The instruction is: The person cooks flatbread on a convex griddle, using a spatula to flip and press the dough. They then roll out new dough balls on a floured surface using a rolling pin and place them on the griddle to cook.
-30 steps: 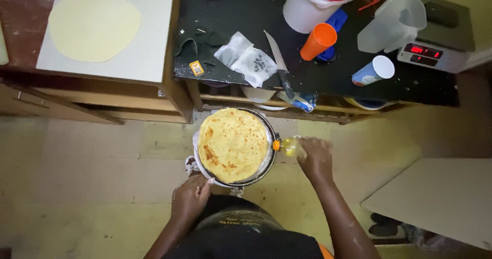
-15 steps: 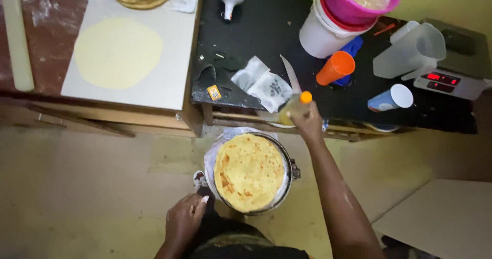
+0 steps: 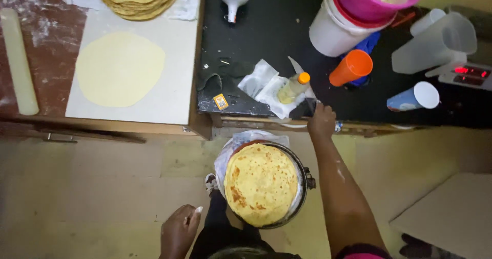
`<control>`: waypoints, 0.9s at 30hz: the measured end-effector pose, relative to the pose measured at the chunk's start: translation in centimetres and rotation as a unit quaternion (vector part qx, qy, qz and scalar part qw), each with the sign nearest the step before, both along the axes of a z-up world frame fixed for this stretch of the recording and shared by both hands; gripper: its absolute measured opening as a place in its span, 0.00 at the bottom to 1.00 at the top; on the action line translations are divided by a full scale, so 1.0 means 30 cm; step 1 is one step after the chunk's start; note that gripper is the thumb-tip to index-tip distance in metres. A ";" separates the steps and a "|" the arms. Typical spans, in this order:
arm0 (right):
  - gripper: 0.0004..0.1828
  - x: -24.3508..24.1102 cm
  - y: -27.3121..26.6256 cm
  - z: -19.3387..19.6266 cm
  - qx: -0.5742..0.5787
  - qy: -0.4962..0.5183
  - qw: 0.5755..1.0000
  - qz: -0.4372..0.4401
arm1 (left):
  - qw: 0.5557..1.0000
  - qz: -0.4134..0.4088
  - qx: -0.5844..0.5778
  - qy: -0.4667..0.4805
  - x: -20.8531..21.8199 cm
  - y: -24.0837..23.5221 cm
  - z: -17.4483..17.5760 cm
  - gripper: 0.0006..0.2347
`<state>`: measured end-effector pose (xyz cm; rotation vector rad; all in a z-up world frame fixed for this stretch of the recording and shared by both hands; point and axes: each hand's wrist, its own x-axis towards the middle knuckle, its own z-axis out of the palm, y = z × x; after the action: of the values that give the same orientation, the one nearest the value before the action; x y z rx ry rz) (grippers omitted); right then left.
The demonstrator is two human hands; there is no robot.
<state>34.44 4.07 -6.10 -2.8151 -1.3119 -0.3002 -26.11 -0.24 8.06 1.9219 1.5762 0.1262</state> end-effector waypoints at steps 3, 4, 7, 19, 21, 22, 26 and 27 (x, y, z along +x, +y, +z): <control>0.16 -0.013 -0.031 0.127 -0.015 0.172 0.984 -0.039 | 0.997 -0.022 -0.075 0.002 0.085 0.018 0.024 0.15; 0.19 -0.014 -0.056 0.154 0.036 0.180 0.983 0.000 | 0.997 -0.072 -0.035 -0.009 0.106 0.018 -0.010 0.15; 0.26 -0.091 -0.282 0.276 0.080 0.277 0.957 -0.010 | 0.989 -0.136 -0.017 -0.052 0.195 -0.008 0.008 0.14; 0.25 -0.543 -1.089 0.873 -0.239 0.531 0.779 -0.232 | 0.962 -0.206 -0.099 -0.152 0.664 -0.124 -0.078 0.24; 0.27 -0.533 -1.105 0.881 -0.282 0.528 0.765 -0.236 | 0.960 -0.205 -0.089 -0.170 0.719 -0.137 -0.088 0.25; 0.20 -0.522 -1.122 0.855 -0.285 0.533 0.769 -0.208 | 0.963 -0.203 -0.089 -0.154 0.744 -0.144 -0.096 0.24; 0.25 -0.490 -1.122 0.766 -0.219 0.577 0.775 -0.134 | 0.968 -0.159 -0.145 -0.129 0.810 -0.154 -0.028 0.23; 0.25 -0.509 -1.095 0.738 -0.216 0.580 0.774 -0.135 | 0.968 -0.162 -0.144 -0.126 0.815 -0.153 -0.029 0.23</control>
<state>19.16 -28.78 16.03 -2.4861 -0.6660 1.6445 -1.65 -4.81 7.19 1.8210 1.0372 0.0011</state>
